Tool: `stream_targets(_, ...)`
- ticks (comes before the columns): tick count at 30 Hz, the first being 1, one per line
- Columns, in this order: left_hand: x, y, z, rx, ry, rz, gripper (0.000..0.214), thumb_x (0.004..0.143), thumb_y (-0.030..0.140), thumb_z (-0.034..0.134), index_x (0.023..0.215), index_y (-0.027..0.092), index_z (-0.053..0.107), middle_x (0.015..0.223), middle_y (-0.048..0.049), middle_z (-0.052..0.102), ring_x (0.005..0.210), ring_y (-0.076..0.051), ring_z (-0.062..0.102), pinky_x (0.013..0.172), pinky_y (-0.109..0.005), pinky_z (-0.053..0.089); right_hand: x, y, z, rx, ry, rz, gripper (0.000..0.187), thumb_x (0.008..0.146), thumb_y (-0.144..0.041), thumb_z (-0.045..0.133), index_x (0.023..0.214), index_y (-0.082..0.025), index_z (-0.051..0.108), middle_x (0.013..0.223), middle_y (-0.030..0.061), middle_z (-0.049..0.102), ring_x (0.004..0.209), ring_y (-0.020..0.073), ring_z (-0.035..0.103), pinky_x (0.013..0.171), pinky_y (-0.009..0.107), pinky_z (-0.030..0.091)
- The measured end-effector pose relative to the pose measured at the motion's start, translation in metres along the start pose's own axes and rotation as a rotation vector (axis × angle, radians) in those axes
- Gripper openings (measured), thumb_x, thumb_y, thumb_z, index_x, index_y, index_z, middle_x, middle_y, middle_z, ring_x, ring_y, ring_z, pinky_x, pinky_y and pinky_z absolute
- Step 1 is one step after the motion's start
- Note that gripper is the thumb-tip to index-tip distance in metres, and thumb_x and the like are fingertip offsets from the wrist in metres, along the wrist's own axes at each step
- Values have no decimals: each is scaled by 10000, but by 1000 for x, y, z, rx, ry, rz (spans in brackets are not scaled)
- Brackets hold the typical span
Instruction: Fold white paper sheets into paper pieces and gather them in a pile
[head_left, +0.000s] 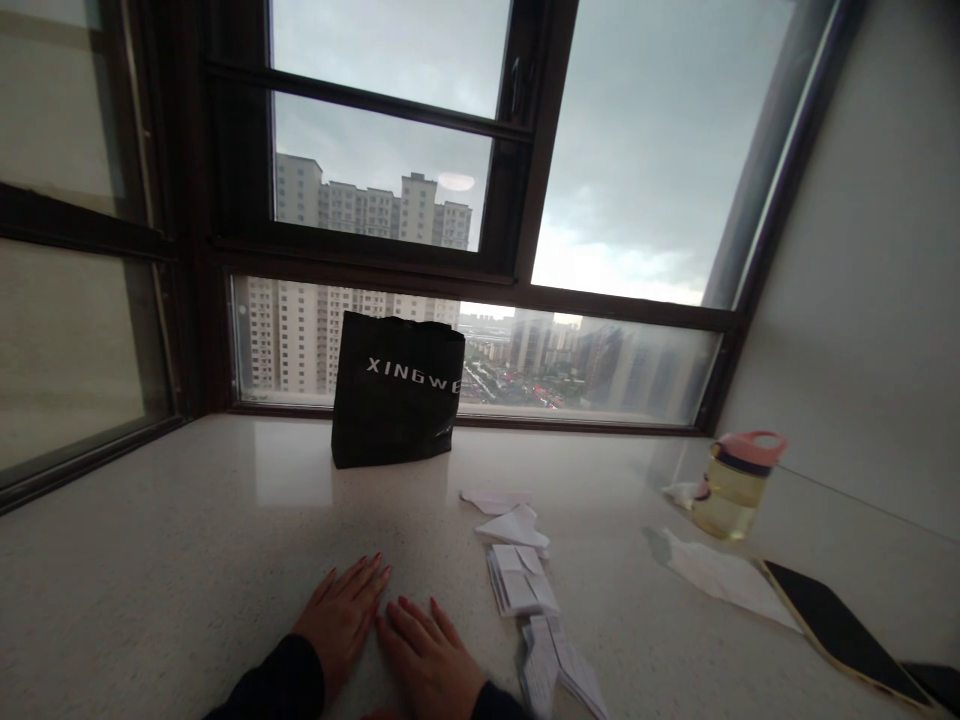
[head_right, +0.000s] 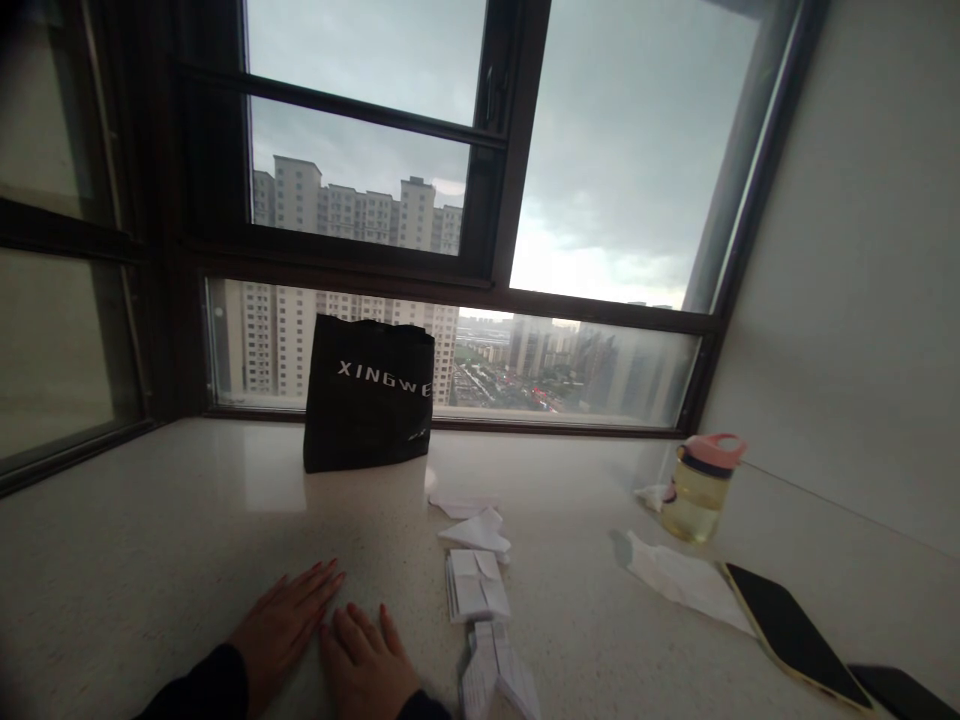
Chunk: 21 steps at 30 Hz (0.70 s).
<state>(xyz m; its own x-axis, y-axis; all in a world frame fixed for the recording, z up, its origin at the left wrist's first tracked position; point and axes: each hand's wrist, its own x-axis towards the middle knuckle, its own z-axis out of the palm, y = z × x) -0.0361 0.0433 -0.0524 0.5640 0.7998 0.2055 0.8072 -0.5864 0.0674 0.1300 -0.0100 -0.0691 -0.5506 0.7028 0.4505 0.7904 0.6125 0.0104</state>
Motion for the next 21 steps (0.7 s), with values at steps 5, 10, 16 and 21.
stream_targets(5, 1, -2, 3, 2, 18, -7, 428, 807, 249, 263, 1227, 273, 341, 1279, -11, 364, 1164, -174, 324, 958, -387, 231, -1, 0, 0, -7, 1, -6, 629, 724, -612, 348, 1197, -200, 390, 1192, 75, 481, 1080, 227, 431, 908, 364, 316)
stream_targets(10, 1, -3, 3, -2, -28, 6, 431, 804, 257, 271, 1230, 273, 333, 1288, -10, 348, 1171, -181, 314, 953, -390, 245, -2, 0, -6, 31, -32, 5, 631, 723, -612, 349, 1201, -202, 382, 1211, 71, 461, 1097, 229, 413, 909, 381, 316)
stream_targets(16, 1, -1, 2, 4, -1, 5, 428, 812, 266, 256, 1234, 271, 326, 1288, -9, 349, 1172, -180, 311, 958, -399, 235, -1, 0, -5, 45, -41, 11, 641, 716, -620, 353, 1198, -199, 389, 1209, 75, 462, 1095, 237, 416, 901, 396, 332)
stream_targets(21, 0, 0, -1, 31, -52, -1, 437, 811, 256, 251, 1245, 272, 302, 1299, -10, 327, 1180, -180, 296, 958, -410, 232, -1, 0, -3, 38, -20, 13, 626, 722, -618, 344, 1186, -203, 404, 1203, 74, 468, 1087, 236, 427, 893, 395, 343)
